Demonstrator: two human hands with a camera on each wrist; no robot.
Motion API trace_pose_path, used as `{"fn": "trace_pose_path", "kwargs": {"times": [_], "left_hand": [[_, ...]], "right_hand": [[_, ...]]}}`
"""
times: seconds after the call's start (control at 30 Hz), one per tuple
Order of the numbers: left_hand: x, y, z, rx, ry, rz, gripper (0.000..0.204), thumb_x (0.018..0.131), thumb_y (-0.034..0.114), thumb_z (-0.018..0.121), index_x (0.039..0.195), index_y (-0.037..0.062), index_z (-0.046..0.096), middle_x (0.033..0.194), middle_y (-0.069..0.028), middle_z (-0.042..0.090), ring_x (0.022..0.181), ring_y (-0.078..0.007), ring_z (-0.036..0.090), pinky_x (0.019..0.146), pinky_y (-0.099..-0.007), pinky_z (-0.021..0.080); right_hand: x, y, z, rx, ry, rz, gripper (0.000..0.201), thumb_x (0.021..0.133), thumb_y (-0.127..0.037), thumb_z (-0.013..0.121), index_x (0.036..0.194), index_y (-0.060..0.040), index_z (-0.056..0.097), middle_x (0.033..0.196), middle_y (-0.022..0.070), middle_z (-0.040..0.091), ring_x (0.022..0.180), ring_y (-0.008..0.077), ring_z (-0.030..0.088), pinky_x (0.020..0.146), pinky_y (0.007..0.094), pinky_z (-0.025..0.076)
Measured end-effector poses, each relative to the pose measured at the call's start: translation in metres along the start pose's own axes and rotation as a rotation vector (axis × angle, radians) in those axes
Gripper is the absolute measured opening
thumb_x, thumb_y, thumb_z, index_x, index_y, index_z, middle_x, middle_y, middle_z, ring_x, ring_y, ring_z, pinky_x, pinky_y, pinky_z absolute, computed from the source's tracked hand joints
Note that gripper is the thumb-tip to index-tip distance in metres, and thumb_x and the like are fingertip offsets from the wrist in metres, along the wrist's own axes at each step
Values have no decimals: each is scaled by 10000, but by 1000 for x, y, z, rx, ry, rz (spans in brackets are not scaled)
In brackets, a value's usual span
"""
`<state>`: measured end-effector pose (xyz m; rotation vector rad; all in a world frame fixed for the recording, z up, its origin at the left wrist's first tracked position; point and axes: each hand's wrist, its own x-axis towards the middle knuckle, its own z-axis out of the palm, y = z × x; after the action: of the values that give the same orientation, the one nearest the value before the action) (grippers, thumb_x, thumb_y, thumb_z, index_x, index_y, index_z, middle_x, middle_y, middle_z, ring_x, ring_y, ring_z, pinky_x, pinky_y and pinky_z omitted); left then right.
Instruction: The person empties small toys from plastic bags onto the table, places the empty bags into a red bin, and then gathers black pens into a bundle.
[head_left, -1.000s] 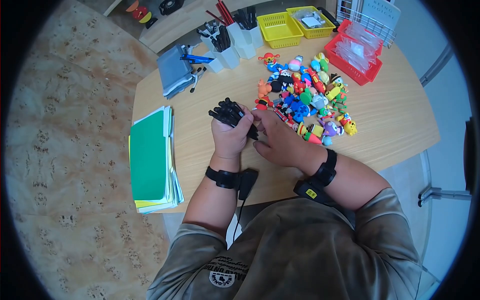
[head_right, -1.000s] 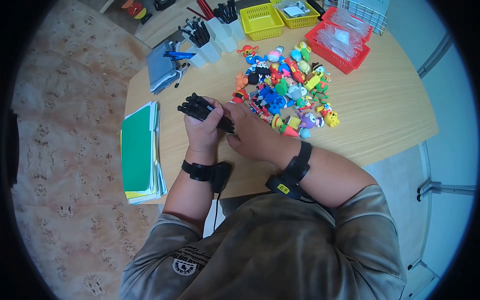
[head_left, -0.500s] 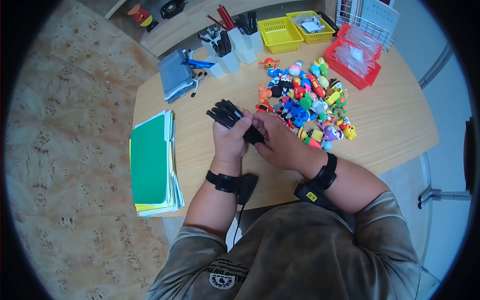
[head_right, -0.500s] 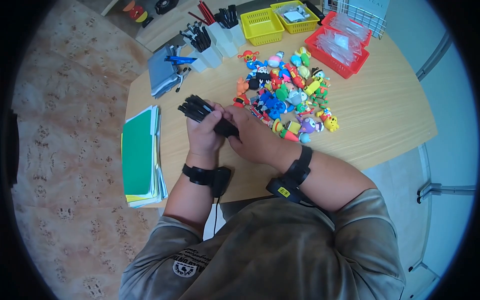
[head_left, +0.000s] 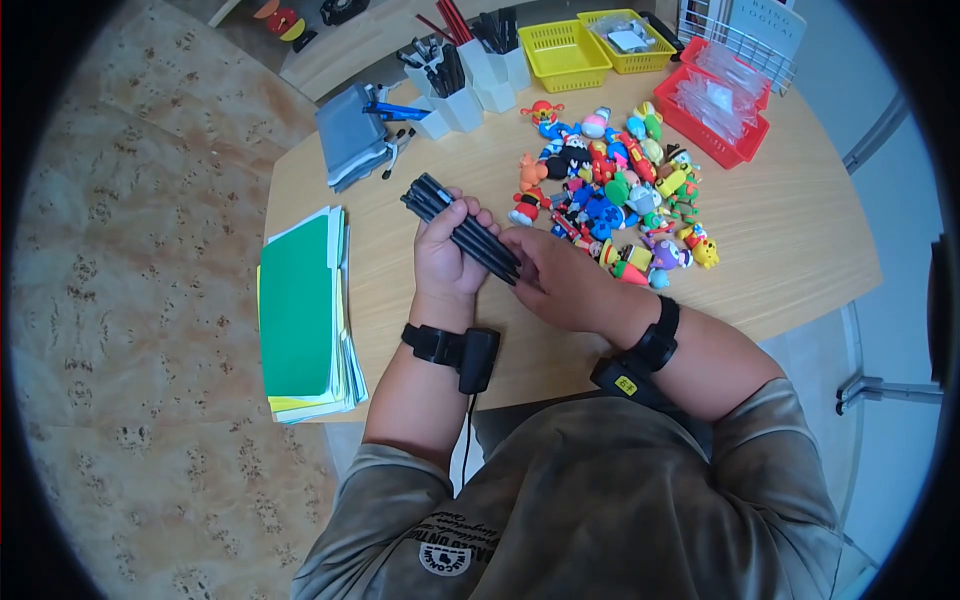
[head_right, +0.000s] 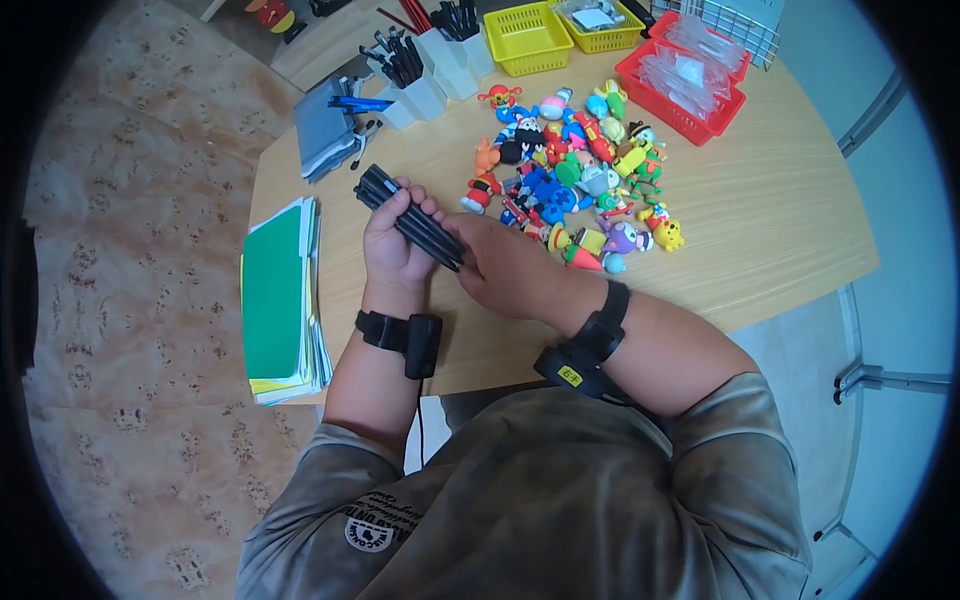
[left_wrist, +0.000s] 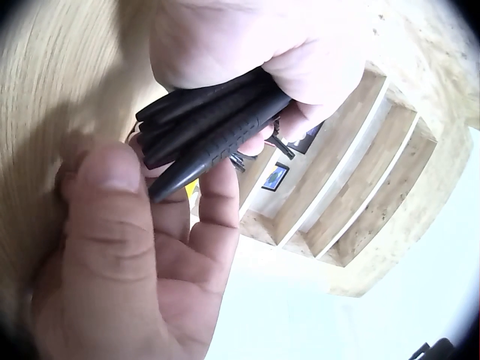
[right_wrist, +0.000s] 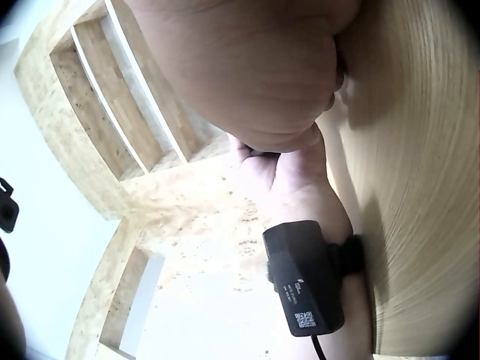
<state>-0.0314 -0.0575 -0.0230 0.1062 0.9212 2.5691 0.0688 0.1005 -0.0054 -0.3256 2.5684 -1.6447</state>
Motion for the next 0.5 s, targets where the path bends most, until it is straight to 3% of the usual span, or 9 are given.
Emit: {"fn": "trace_pose_path", "kwargs": {"times": [0.13,0.23,0.3,0.5], "left_hand": [[3,2,-3,51,50,-24,195,897,75,632,1077,89,559,848,-87,633,764,-241,639,700,-410,553],[2,1,-5,38,49,-76,207,895,79,635,1088,88,559,848,-96,636,756,-247,643,682,-412,560],[4,0,-7,21,8,-88,219,892,74,631,1098,84,559,842,-104,635,747,-253,648,654,-411,567],[4,1,-11,46,-57,-140,226,905,85,597,1128,55,570,870,-118,629,769,-246,641,670,-399,571]], "right_hand": [[-2,-2,0,1,59,-59,507,820,-72,636,1300,-15,481,1054,188,614,914,319,649,783,415,514],[-4,-5,0,24,11,0,518,808,-76,653,1295,-21,483,1024,178,627,915,327,652,795,415,518],[-5,-2,2,-47,46,-72,525,802,-86,670,1290,-26,485,1010,173,637,922,329,657,804,414,524],[-6,-9,-1,-21,10,-31,540,800,-108,693,1292,-33,483,946,151,667,905,339,676,795,432,532]]}}
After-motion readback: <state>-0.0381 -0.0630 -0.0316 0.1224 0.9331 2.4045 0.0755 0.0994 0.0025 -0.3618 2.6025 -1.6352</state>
